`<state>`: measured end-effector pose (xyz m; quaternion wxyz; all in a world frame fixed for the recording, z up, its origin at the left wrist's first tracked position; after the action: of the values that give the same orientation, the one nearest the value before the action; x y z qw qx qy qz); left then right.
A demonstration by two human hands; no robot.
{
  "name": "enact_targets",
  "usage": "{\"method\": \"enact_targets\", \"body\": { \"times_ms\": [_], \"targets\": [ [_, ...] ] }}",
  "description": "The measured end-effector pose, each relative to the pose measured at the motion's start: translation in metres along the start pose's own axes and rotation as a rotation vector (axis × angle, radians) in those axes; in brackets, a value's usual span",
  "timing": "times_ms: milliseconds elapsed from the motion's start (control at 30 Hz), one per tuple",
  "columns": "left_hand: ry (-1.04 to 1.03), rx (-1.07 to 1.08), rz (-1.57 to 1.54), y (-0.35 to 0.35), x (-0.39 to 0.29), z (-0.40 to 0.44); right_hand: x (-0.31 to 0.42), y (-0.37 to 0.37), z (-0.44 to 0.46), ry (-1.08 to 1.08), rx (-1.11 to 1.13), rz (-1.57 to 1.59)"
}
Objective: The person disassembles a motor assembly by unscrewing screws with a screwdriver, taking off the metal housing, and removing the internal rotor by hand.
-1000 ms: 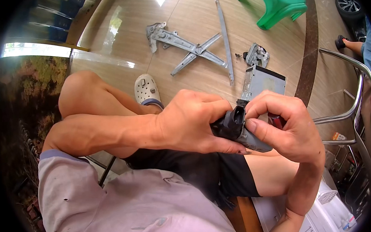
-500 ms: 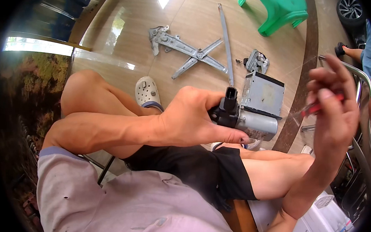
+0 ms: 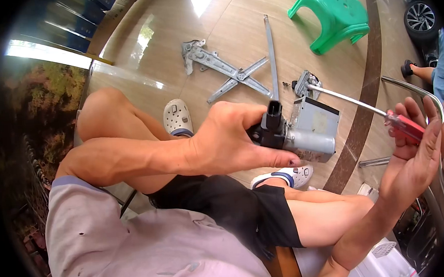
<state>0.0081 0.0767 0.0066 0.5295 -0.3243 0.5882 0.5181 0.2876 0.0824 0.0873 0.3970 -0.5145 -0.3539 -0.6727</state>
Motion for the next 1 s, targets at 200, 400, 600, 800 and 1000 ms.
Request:
{"method": "enact_targets", "body": {
  "times_ms": [200,400,600,800,1000],
  "targets": [
    [0.044,-0.036,-0.089,0.003,0.003,0.004,-0.005,0.010,0.002,-0.128,0.023,0.192],
    [0.021,-0.021,-0.079,0.009,-0.004,0.004,-0.007,0.003,0.000,-0.168,-0.030,0.224],
    [0.039,-0.029,-0.103,0.011,0.000,0.003,-0.007,0.006,0.001,-0.166,0.017,0.288],
    [0.025,-0.059,-0.145,0.013,0.004,0.002,-0.008,0.003,0.001,-0.203,0.026,0.306],
    [0.049,-0.089,-0.210,0.012,0.000,0.002,-0.010,0.001,0.002,-0.229,0.014,0.322]
  ]
}}
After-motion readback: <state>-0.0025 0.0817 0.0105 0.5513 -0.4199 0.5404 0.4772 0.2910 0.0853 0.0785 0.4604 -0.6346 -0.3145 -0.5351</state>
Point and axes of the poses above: each hand's wrist, its own z-axis towards the middle knuckle, its own y-axis out of the back of the hand, x = y × z, the point moved 3 cm from there along z, towards the middle knuckle, and after that the axes turned 8 degrees about -x, right-handed, at the moved point
